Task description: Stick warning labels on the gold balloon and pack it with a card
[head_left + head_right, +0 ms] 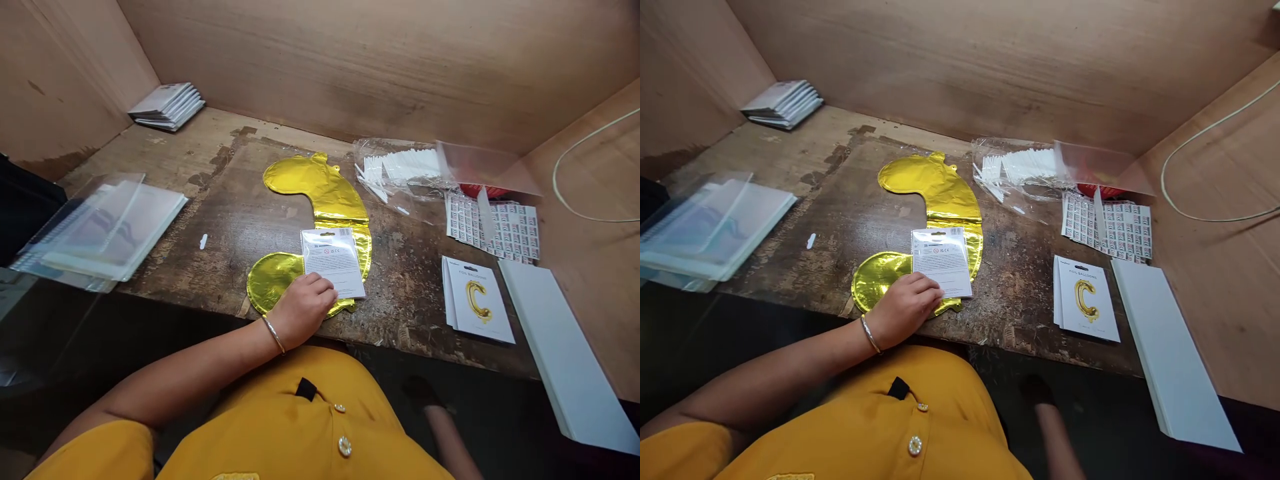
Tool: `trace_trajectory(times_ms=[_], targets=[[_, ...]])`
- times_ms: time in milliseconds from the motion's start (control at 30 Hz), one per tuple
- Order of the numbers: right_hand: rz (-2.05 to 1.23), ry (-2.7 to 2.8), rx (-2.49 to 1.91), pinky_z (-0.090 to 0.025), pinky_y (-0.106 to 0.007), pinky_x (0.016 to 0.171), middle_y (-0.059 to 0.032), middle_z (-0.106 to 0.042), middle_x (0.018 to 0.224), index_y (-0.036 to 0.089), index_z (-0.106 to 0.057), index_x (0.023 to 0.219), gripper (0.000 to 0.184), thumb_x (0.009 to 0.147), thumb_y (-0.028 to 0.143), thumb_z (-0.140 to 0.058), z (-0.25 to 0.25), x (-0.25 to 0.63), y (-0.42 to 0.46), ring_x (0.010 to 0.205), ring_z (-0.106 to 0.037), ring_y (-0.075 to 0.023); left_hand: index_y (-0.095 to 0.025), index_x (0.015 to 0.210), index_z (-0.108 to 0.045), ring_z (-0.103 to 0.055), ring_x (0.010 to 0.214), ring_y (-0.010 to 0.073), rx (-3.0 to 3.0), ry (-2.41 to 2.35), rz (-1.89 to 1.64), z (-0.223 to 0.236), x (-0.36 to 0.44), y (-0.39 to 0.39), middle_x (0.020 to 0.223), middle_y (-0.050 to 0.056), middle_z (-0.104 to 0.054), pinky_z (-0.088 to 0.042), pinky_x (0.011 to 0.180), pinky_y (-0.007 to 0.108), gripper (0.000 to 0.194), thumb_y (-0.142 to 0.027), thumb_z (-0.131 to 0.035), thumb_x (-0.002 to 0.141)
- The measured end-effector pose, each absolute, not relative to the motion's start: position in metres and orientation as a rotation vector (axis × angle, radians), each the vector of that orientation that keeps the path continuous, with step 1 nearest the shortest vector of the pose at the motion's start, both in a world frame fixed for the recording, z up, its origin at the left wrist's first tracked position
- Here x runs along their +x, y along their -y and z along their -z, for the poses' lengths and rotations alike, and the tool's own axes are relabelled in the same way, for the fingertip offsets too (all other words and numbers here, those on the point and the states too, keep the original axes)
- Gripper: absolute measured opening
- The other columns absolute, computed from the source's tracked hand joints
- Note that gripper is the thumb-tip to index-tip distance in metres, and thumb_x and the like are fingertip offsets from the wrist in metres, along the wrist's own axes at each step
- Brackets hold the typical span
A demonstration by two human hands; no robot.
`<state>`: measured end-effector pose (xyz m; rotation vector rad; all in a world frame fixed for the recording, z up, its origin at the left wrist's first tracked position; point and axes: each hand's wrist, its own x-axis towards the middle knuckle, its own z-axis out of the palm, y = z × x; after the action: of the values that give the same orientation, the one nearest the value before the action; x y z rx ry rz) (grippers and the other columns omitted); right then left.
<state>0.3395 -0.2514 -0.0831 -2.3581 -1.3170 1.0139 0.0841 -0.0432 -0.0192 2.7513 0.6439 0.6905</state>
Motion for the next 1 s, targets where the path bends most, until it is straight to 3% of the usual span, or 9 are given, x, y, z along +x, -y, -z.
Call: trace_trajectory(times_ms=[133, 200, 267, 367, 467, 567, 767, 900, 1000], targets=[[-1.264, 1.389, -2.336, -0.055, -0.035, 0.062, -0.0062, -0.071, 0.083, 0.022, -0.072, 0.089, 0.012, 0.082, 0.028, -0.064, 0.062, 0.343, 0.251, 0.067, -0.067, -0.0212, -0.015, 0.083, -0.066, -0.056, 0.081, 0.0196, 2.601, -0.692, -0.72, 0.017, 0.081, 0.042, 0.087, 0.007, -0.067, -0.049, 0.076, 0.034, 0.022, -0.02, -0.048, 0.094], [-1.331, 1.478, -2.257, -0.055, -0.035, 0.059, -0.0041, -0.074, 0.082, 0.024, -0.074, 0.088, 0.019, 0.084, 0.033, -0.057, 0.032, 0.338, 0.244, 0.06, -0.067, -0.0214, -0.015, 0.081, -0.066, -0.056, 0.081, 0.0195, 2.544, -0.711, -0.723, 0.016, 0.081, 0.042, 0.086, 0.008, -0.067, -0.049, 0.077, 0.035, 0.023, -0.02, -0.047, 0.094], [-1.201, 1.68, -2.137, -0.056, -0.036, 0.069, -0.0042, -0.075, 0.089, 0.026, -0.073, 0.094, 0.023, 0.087, 0.036, -0.054, -0.003, 0.328, 0.23, 0.075, -0.07, -0.0238, -0.015, 0.08, -0.065, -0.056, 0.08, 0.0193, 2.493, -0.732, -0.723, 0.015, 0.082, 0.042, 0.084, 0.008, -0.067, -0.05, 0.077, 0.035, 0.023, -0.02, -0.047, 0.094], [-0.838, 1.854, -1.961, -0.056, -0.035, 0.068, -0.0053, -0.074, 0.088, 0.027, -0.07, 0.096, 0.019, 0.088, 0.034, -0.054, -0.04, 0.309, 0.19, 0.077, -0.069, -0.0227, -0.016, 0.079, -0.064, -0.057, 0.081, 0.0194, 2.427, -0.761, -0.719, 0.014, 0.084, 0.042, 0.082, 0.007, -0.067, -0.05, 0.077, 0.035, 0.021, -0.019, -0.048, 0.093], [-0.433, 1.903, -1.757, -0.052, -0.043, 0.089, -0.0101, -0.068, 0.115, 0.024, -0.065, 0.105, 0.023, 0.084, 0.033, -0.061, -0.038, 0.295, 0.139, 0.105, -0.064, -0.0263, -0.016, 0.079, -0.064, -0.058, 0.08, 0.0196, 2.396, -0.781, -0.706, 0.012, 0.084, 0.041, 0.082, 0.006, -0.067, -0.05, 0.077, 0.034, 0.018, -0.018, -0.051, 0.091], [-0.483, 1.994, -1.605, -0.047, -0.046, 0.098, -0.0121, -0.06, 0.128, 0.022, -0.063, 0.103, 0.032, 0.076, 0.035, -0.072, -0.012, 0.292, 0.096, 0.119, -0.056, -0.0269, -0.016, 0.079, -0.064, -0.059, 0.08, 0.0198, 2.39, -0.808, -0.653, 0.009, 0.083, 0.039, 0.081, 0.006, -0.067, -0.049, 0.077, 0.034, 0.015, -0.018, -0.053, 0.09], [-0.484, 1.904, -1.572, -0.047, -0.045, 0.096, -0.0092, -0.067, 0.114, 0.021, -0.062, 0.083, 0.009, 0.079, 0.026, -0.068, 0.015, 0.289, 0.075, 0.112, -0.059, -0.0236, -0.017, 0.078, -0.055, -0.056, 0.074, 0.0199, 2.465, -1.007, -0.491, 0.005, 0.081, 0.027, 0.078, 0.004, -0.06, -0.048, 0.068, 0.032, 0.013, -0.026, -0.063, 0.084], [-0.375, 1.884, -1.66, -0.049, -0.044, 0.09, -0.0091, -0.069, 0.111, 0.021, -0.06, 0.081, 0.004, 0.083, 0.023, -0.061, 0.014, 0.278, 0.079, 0.106, -0.061, -0.0239, -0.017, 0.098, -0.053, -0.057, 0.084, 0.0242, 2.51, -1.288, -0.509, 0.005, 0.059, 0.007, 0.095, 0.008, -0.057, -0.049, 0.071, 0.035, 0.035, -0.037, -0.072, 0.076], [-0.282, 1.883, -1.703, -0.05, -0.041, 0.087, -0.0093, -0.07, 0.111, 0.021, -0.061, 0.082, 0.008, 0.087, 0.02, -0.055, 0.015, 0.272, 0.082, 0.101, -0.062, -0.0229, -0.016, 0.105, -0.055, -0.059, 0.089, 0.0252, 2.513, -1.352, -0.54, 0.002, 0.038, -0.005, 0.096, 0.009, -0.061, -0.049, 0.076, 0.036, 0.029, -0.026, -0.066, 0.08]])
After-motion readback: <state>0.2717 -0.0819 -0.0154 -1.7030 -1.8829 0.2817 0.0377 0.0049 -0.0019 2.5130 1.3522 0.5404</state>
